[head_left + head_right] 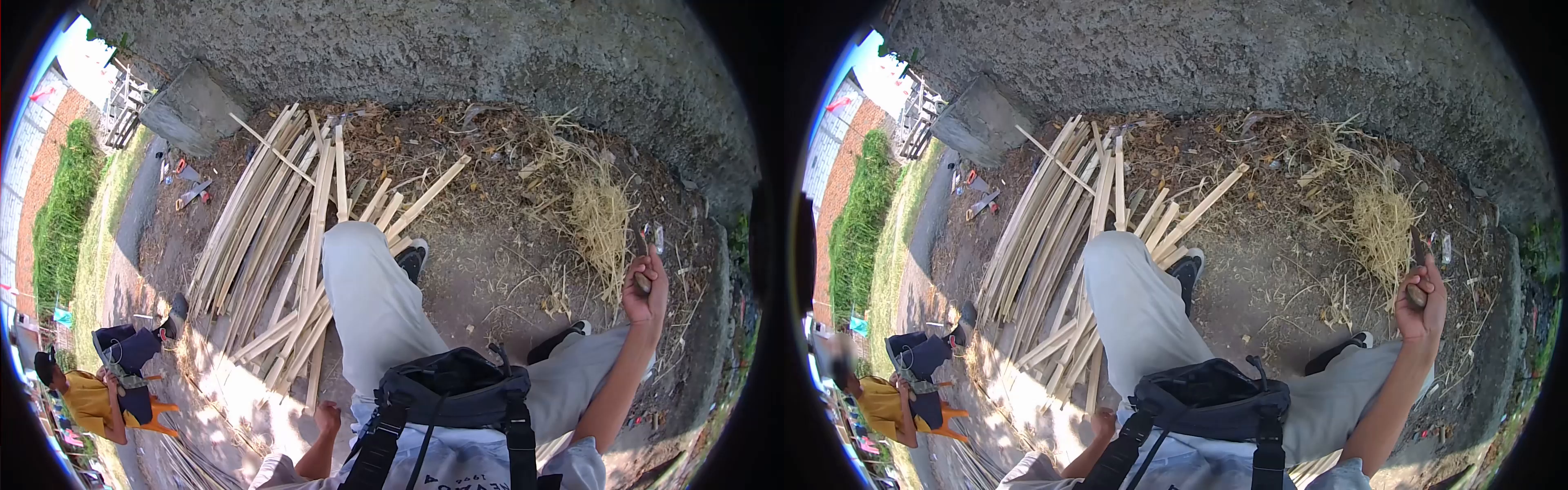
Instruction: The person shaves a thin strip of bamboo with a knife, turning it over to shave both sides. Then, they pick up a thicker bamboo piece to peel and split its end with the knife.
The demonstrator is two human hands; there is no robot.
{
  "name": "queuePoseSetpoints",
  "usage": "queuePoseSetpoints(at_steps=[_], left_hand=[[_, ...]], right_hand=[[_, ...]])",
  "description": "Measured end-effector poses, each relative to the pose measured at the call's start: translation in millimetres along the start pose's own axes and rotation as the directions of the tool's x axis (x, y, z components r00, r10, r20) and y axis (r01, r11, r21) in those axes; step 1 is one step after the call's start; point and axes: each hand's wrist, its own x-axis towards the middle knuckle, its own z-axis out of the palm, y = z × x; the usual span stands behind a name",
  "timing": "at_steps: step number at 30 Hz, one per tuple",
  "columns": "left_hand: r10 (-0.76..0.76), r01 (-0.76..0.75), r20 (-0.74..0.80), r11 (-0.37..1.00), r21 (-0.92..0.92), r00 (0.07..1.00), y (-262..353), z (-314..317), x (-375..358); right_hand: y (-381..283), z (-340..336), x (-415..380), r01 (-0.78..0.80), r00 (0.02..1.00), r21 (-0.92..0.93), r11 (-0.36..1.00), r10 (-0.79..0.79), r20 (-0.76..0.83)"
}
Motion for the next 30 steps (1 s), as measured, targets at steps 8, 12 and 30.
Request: queuePoseSetpoints(at_steps=[8, 12, 30], left_hand=[[-0.056, 0.024, -0.191, 0.986, -0.165, 0.980, -2, -7, 61], [0.018, -0.068, -0.312, 0.986, -0.150, 0.950, 39, -49, 99], [0.137, -0.156, 0.104, 0.968, 0.198, 0.985, 83, -82, 230]], right_hand=[[-21, -37, 28, 0.163, 0.982, -0.062, 0.985, -0.168, -0.090], [-24, -40, 26, 0.222, 0.965, -0.059, 0.973, -0.228, -0.129], [-31, -49, 21, 0.219, 0.959, -0.106, 0.970, -0.234, -0.162]])
